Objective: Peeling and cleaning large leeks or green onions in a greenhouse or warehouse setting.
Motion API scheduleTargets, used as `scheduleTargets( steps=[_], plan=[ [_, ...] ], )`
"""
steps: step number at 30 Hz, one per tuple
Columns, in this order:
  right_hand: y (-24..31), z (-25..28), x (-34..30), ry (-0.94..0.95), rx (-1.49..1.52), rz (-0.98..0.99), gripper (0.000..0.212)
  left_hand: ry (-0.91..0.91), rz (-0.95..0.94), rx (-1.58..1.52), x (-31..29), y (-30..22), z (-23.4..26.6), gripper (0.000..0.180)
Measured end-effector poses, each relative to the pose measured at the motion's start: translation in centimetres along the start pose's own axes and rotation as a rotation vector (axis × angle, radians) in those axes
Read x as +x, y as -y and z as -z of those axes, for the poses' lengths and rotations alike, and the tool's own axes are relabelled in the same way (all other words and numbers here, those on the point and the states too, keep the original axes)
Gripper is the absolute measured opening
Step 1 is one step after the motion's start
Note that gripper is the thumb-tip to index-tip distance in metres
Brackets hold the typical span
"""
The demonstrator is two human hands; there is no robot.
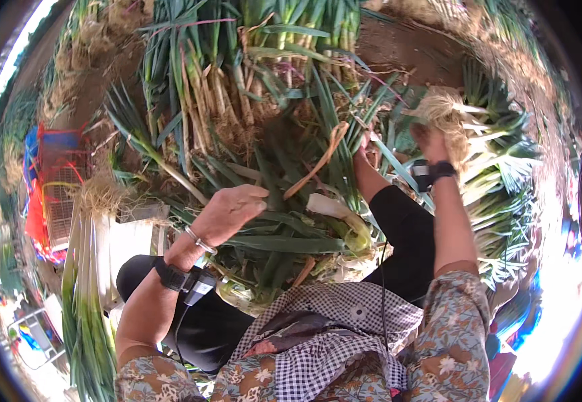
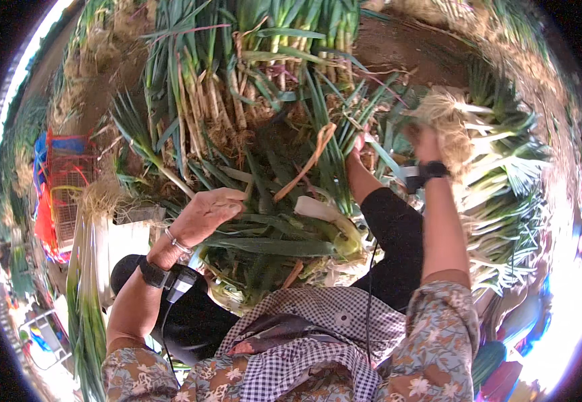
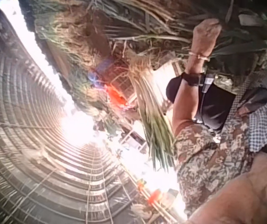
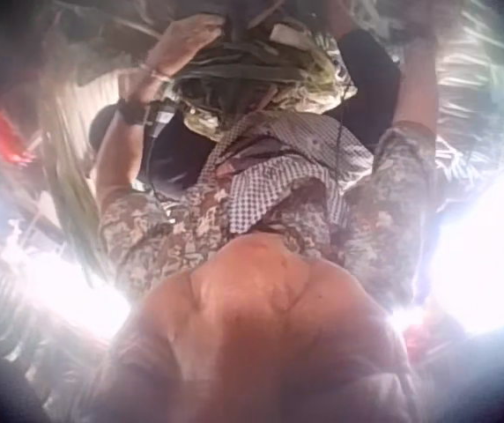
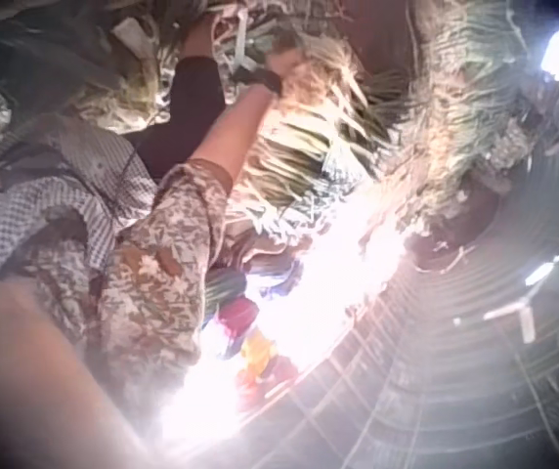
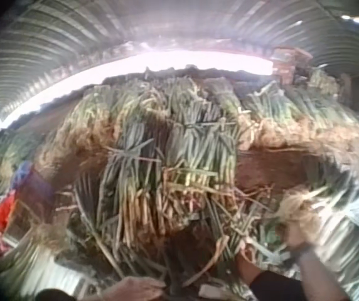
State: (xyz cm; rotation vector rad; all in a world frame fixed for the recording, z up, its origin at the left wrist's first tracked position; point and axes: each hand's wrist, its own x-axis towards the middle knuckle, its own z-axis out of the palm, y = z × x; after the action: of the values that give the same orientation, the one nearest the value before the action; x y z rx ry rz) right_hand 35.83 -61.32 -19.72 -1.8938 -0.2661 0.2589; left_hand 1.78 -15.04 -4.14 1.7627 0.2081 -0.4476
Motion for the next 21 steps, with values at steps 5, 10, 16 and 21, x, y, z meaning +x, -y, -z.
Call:
scheduleTargets(
  steps=[5, 10, 16, 21],
  plan=[
    [7.9, -28.6, 2.0, 0.165, 0.326, -0.134, 0.035, 0.041, -0.078, 0.258, -3.2, -1.7, 2.5, 0.038],
    [3.1, -42.6, 5.2, 0.076, -0.359, 0.195, 0.025, 0.032, -0.251, 0.322, -5.0, -2.8, 5.0, 0.041],
    [11.2, -52.4, 4.8, 0.25, -0.231, -0.557, 0.033, -0.063, -0.086, 0.228, -10.0, -2.6, 8.4, 0.042],
    [11.9, -47.5, 7.1, 0.483, 0.257, -0.296, 0.09, -0.04, -0.169, 0.16, -8.9, -3.2, 8.4, 0.041]
  ],
)
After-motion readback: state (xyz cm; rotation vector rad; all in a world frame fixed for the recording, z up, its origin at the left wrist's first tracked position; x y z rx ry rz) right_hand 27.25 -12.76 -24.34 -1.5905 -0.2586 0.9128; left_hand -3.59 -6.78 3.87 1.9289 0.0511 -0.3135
